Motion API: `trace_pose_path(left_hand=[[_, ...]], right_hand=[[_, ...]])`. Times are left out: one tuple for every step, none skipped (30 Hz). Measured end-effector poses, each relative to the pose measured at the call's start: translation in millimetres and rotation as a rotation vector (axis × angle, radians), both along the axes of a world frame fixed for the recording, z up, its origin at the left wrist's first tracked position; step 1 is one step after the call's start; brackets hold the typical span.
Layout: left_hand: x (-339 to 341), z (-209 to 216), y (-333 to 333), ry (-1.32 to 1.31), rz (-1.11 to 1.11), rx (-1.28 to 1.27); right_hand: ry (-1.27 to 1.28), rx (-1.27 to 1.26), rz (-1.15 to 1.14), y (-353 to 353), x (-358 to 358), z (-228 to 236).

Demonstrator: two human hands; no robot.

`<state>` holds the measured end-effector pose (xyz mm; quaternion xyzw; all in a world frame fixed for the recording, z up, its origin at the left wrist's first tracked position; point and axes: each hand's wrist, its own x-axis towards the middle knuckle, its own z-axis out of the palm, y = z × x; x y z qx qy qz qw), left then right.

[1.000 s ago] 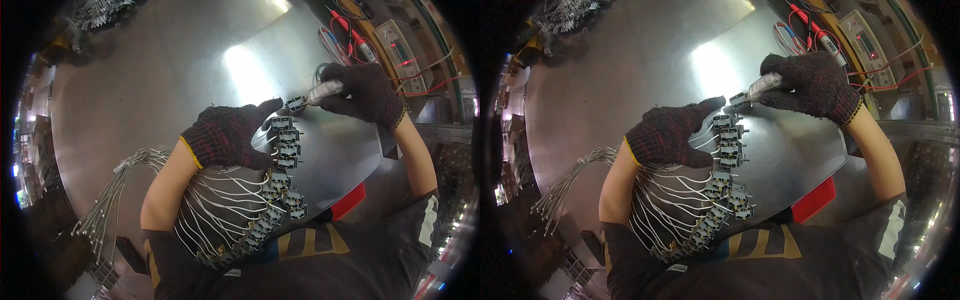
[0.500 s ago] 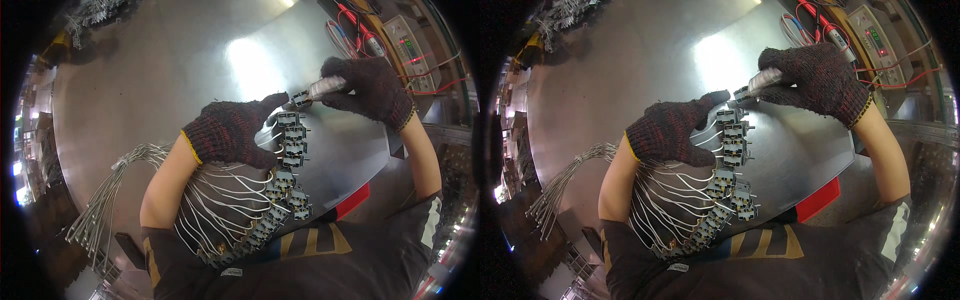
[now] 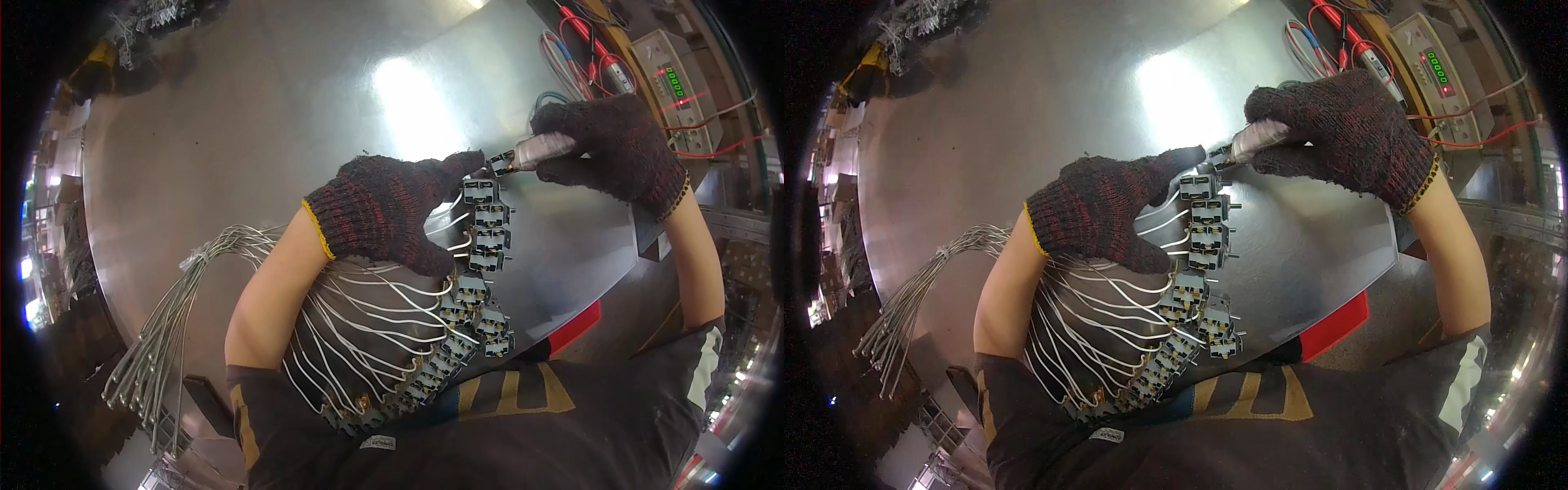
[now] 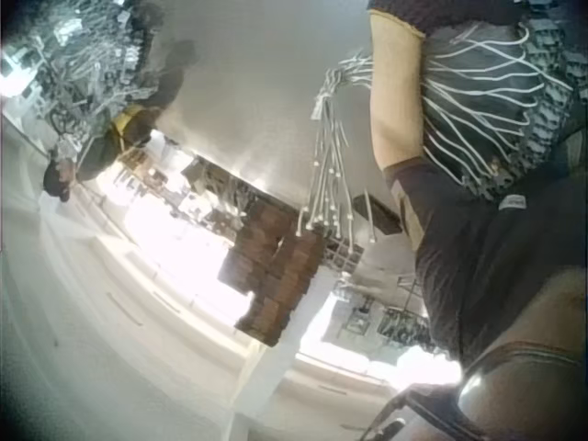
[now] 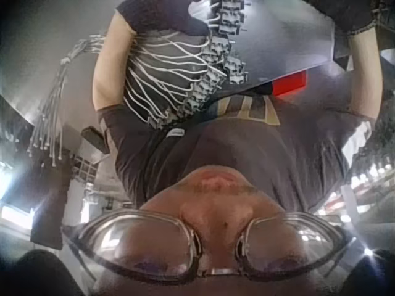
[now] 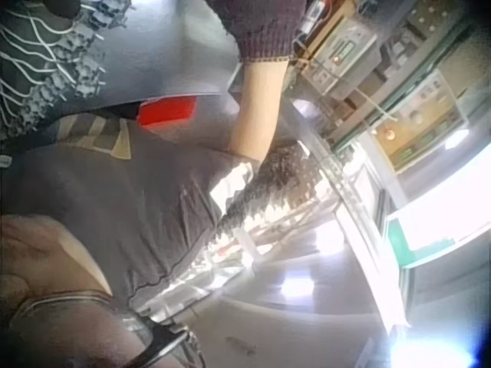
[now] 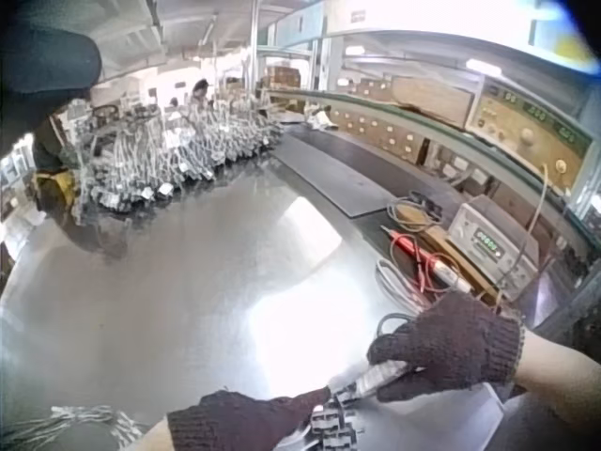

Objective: Marking and inspecting a bundle of electronic components with wires on a production line.

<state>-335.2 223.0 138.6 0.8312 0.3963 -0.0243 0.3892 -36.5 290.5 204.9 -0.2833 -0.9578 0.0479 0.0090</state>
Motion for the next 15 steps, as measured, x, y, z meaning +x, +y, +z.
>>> trace_pose_path(left_hand=[[0, 0, -1, -0.004, -0.009, 0.012], [0, -1, -1, -0.001, -0.006, 0.014], [0, -2, -1, -0.004, -0.007, 0.020], [0, -2, -2, -0.001, -0.012, 0.028], [0, -3, -2, 0.003, -0.013, 0.037], [0, -4, -2, 0.012, -0.019, 0.047], [0, -4, -2, 0.016, -0.030, 0.061], [1, -5, -2, 0.017, -0.028, 0.062], [1, -5, -3, 0.015, -0.029, 0.067], [2, -5, -3, 0.013, -0.030, 0.073], [3, -4, -3, 0.002, -0.026, 0.079], [3, -4, -3, -0.009, -0.020, 0.086], [4, -3, -2, 0.013, -0.018, 0.067], [5, -2, -1, 0.014, -0.018, 0.051], [5, -1, 1, 0.047, -0.020, 0.008]], right_hand=[[-0.005, 0.008, 0.009, 0, 0, 1], [-0.005, -0.011, 0.007, -1, 0, 1], [-0.028, -0.001, -0.005, -2, 0, 1], [-0.045, -0.015, -0.028, -3, 1, 2], [-0.062, -0.029, -0.052, -4, 1, 2], [-0.057, -0.032, -0.045, -5, 3, 1], [-0.053, -0.036, -0.038, -6, 4, 1], [-0.022, -0.026, -0.012, -6, 5, 0], [-0.027, -0.011, -0.009, -6, 6, -1], [-0.005, 0.017, 0.014, -5, 7, -3], [0.020, 0.032, 0.032, -5, 8, -5], [0.000, 0.081, 0.049, -5, 9, -6], [-0.018, 0.117, 0.061, -5, 9, -7], [-0.037, 0.153, 0.074, -6, 9, -8], [-0.049, 0.199, 0.087, -7, 10, -9]])
